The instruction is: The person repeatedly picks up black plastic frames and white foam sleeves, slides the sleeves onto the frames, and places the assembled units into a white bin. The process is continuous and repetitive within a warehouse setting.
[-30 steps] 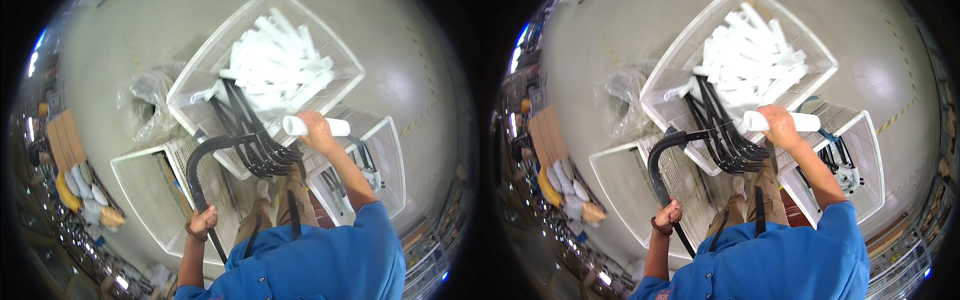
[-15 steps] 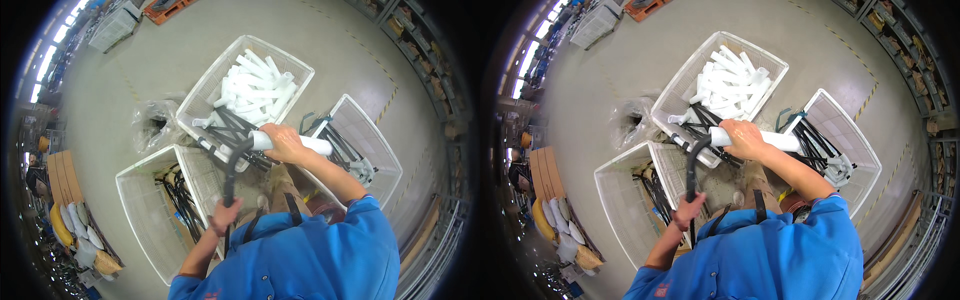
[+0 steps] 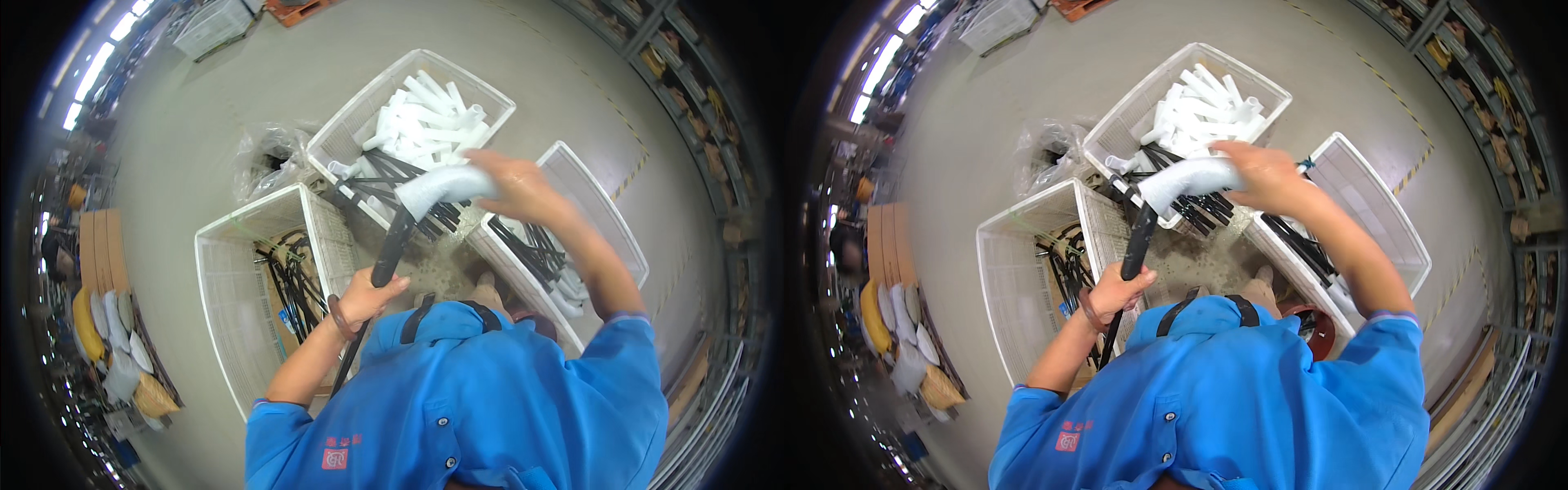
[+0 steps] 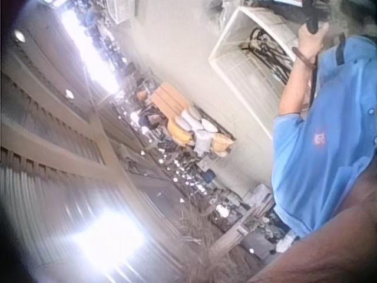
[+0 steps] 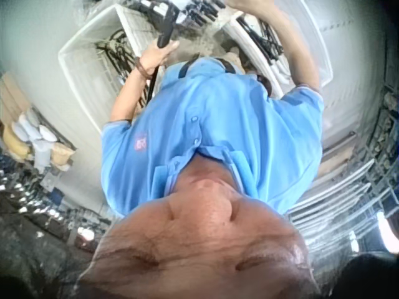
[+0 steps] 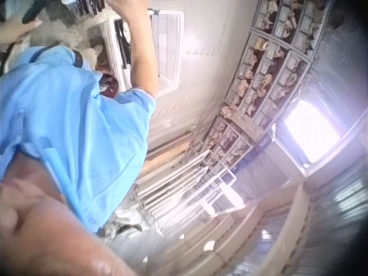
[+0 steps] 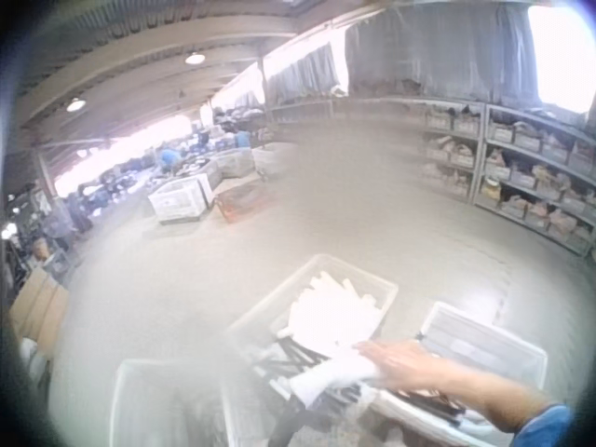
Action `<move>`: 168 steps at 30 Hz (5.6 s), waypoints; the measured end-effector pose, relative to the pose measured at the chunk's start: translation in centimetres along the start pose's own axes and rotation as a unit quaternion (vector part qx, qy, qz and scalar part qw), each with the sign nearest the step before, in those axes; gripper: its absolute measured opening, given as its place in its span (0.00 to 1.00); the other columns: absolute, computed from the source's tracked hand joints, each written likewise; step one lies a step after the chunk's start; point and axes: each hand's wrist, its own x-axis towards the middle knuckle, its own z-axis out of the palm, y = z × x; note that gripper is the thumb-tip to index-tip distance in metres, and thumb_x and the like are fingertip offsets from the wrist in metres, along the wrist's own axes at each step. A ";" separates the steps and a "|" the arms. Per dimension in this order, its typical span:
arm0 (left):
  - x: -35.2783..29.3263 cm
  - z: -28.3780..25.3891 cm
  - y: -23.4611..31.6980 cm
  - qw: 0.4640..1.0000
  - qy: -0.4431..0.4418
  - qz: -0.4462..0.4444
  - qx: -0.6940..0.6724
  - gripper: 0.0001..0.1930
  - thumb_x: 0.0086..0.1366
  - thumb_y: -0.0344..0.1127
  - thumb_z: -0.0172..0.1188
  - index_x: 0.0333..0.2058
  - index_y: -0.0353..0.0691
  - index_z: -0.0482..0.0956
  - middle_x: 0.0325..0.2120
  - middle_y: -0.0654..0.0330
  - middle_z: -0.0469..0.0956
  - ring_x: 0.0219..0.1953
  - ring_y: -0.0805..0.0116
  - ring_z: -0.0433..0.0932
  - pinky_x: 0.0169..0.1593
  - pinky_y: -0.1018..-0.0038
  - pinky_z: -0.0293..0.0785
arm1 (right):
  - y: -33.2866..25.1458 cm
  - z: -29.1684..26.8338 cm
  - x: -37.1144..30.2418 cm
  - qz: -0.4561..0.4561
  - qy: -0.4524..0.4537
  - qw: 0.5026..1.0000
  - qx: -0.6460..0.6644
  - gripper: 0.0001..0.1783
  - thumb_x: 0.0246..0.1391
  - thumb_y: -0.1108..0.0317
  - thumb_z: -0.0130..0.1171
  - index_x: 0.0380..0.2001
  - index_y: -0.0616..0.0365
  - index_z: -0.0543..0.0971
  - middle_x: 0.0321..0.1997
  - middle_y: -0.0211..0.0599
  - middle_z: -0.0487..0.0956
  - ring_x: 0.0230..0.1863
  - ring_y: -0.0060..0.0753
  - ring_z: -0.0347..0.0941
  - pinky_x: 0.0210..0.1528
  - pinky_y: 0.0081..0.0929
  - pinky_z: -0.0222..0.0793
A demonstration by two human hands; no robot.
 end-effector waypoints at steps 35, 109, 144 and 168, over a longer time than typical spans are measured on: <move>27.3 21.4 -2.1 0.983 -0.068 -0.030 0.170 0.14 0.68 0.31 0.58 0.50 0.37 0.69 0.37 0.55 0.82 0.33 0.67 0.84 0.32 0.75 0.81 | 22.0 -10.5 -54.4 0.553 -0.086 0.782 -0.273 0.12 0.38 0.74 0.63 0.31 0.54 0.75 0.32 0.40 0.79 0.38 0.50 0.77 0.40 0.44 0.73; 20.5 21.1 -29.0 0.748 -0.167 0.259 0.587 0.16 0.56 0.42 0.71 0.31 0.39 0.75 0.26 0.48 0.78 0.30 0.43 0.77 0.34 0.57 0.72 | 7.2 25.4 -51.2 0.420 0.301 0.855 0.049 0.15 0.46 0.73 0.62 0.41 0.52 0.78 0.46 0.39 0.77 0.50 0.43 0.74 0.52 0.39 0.69; 22.5 24.5 -34.4 0.846 -0.011 0.285 0.450 0.12 0.61 0.33 0.68 0.29 0.37 0.72 0.18 0.64 0.70 0.20 0.76 0.66 0.24 0.74 0.65 | 21.1 34.6 -74.7 0.733 -0.067 0.663 0.134 0.23 0.51 0.59 0.63 0.49 0.55 0.74 0.43 0.50 0.82 0.47 0.52 0.78 0.48 0.46 0.74; -4.4 41.8 -10.8 0.632 -0.356 0.390 0.567 0.18 0.61 0.49 0.66 0.36 0.37 0.80 0.21 0.48 0.79 0.25 0.48 0.79 0.30 0.63 0.73 | -5.2 -1.1 -73.5 0.344 0.316 0.874 -0.133 0.19 0.37 0.65 0.73 0.36 0.52 0.79 0.34 0.32 0.80 0.39 0.41 0.75 0.48 0.36 0.68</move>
